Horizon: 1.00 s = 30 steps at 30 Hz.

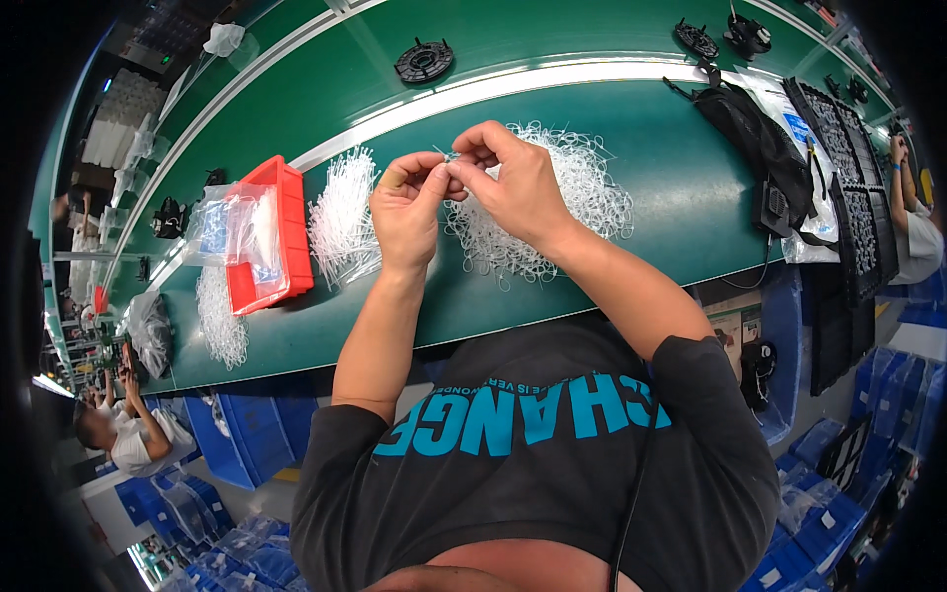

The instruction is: Assembling small white plastic rings into black component housings on a factory production line.

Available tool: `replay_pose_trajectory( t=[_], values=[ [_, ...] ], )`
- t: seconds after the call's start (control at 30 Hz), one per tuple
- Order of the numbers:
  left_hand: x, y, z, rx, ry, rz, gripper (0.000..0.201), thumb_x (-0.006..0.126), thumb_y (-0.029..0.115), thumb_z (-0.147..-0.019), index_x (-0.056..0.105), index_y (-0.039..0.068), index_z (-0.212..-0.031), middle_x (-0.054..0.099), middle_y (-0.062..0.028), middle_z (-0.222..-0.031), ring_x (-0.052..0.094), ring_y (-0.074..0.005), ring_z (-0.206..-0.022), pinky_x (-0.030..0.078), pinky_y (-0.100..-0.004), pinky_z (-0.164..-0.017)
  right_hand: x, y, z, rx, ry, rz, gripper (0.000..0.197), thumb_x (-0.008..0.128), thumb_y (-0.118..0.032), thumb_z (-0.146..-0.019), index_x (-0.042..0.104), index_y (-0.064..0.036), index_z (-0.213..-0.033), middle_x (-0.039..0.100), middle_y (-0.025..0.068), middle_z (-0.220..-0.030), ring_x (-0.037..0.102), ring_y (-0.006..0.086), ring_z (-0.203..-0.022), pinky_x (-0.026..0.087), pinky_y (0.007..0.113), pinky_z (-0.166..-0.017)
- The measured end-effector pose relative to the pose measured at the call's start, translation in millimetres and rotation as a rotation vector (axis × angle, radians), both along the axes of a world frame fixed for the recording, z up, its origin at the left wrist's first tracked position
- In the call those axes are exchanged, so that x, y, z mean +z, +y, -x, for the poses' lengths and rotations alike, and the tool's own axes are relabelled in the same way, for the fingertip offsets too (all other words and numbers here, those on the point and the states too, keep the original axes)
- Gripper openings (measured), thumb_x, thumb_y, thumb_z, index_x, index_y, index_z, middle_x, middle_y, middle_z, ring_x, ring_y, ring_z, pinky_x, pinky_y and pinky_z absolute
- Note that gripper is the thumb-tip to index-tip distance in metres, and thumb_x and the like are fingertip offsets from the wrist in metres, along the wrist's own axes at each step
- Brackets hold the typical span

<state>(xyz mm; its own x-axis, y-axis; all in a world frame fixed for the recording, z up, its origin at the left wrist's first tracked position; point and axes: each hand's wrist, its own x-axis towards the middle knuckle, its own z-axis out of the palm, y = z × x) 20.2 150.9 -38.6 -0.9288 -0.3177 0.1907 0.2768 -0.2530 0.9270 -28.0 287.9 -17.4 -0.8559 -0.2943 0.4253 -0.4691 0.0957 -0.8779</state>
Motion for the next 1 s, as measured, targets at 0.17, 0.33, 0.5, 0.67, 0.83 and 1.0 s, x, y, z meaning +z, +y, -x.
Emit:
replay_pose_trajectory(
  t=[0.17, 0.33, 0.5, 0.67, 0.83, 1.0],
  values=[
    [1.4, 1.9, 2.0, -0.004, -0.002, 0.007, 0.009, 0.062, 0.0, -0.091, 0.063, -0.003, -0.099, 0.067, -0.0083, -0.086, 0.066, -0.0131, -0.072, 0.058, -0.0269, -0.064, -1.9, 4.2, 0.0, 0.053, -0.064, -0.005, 0.019, 0.07, -0.008, -0.082, 0.058, 0.0002, -0.094, 0.067, 0.0097, -0.082, 0.068, 0.0181, -0.077, 0.054, 0.031, -0.07],
    [-0.3, 0.5, 2.3, -0.092, -0.074, 0.015, 0.01, 0.062, 0.001, -0.09, 0.063, -0.004, -0.099, 0.066, -0.0085, -0.084, 0.065, -0.0131, -0.071, 0.058, -0.0272, -0.063, 1.3, 12.9, 1.9, 0.097, -0.091, -0.009, 0.021, 0.071, -0.004, -0.083, 0.054, -0.0006, -0.096, 0.062, 0.0031, -0.082, 0.058, 0.0086, -0.076, 0.049, 0.025, -0.07],
    [-1.8, -17.1, 9.0, -0.107, -0.203, 0.385, 0.016, 0.067, 0.008, -0.088, 0.065, -0.003, -0.099, 0.067, -0.0084, -0.086, 0.065, -0.0127, -0.073, 0.055, -0.0283, -0.063, -6.3, 18.2, 6.3, 0.109, -0.11, -0.122, 0.014, 0.069, -0.006, -0.083, 0.061, 0.0002, -0.093, 0.066, 0.0062, -0.084, 0.061, 0.013, -0.074, 0.05, 0.029, -0.069],
    [-2.7, -79.9, 29.6, 0.392, -0.419, 1.447, 0.016, 0.071, 0.016, -0.081, 0.067, 0.003, -0.09, 0.067, -0.0178, -0.092, 0.065, -0.035, -0.086, 0.052, -0.0442, -0.076, -11.6, 39.1, 20.1, 0.044, 0.135, -0.428, 0.011, 0.067, -0.011, -0.08, 0.065, -0.0019, -0.085, 0.069, 0.01, -0.085, 0.066, 0.0282, -0.073, 0.048, 0.04, -0.074],
    [-25.1, -107.0, 41.0, 0.375, -0.638, 1.621, 0.01, 0.068, 0.013, -0.081, 0.066, 0.005, -0.087, 0.067, -0.018, -0.093, 0.065, -0.0375, -0.09, 0.051, -0.0466, -0.077, -10.4, 45.2, 15.2, 0.027, 0.164, -0.428, 0.014, 0.069, -0.012, -0.081, 0.064, -0.001, -0.089, 0.067, 0.0093, -0.084, 0.064, 0.0231, -0.076, 0.047, 0.036, -0.078],
    [-17.2, -102.8, 29.5, 0.254, -0.704, 1.578, 0.014, 0.062, 0.008, -0.083, 0.066, 0.002, -0.095, 0.065, -0.0206, -0.102, 0.065, -0.0385, -0.09, 0.053, -0.0452, -0.078, -9.1, 46.8, 2.3, 0.042, 0.162, -0.394, 0.013, 0.068, -0.012, -0.082, 0.064, -0.0018, -0.089, 0.067, 0.0096, -0.084, 0.065, 0.024, -0.078, 0.047, 0.037, -0.077]
  ],
)
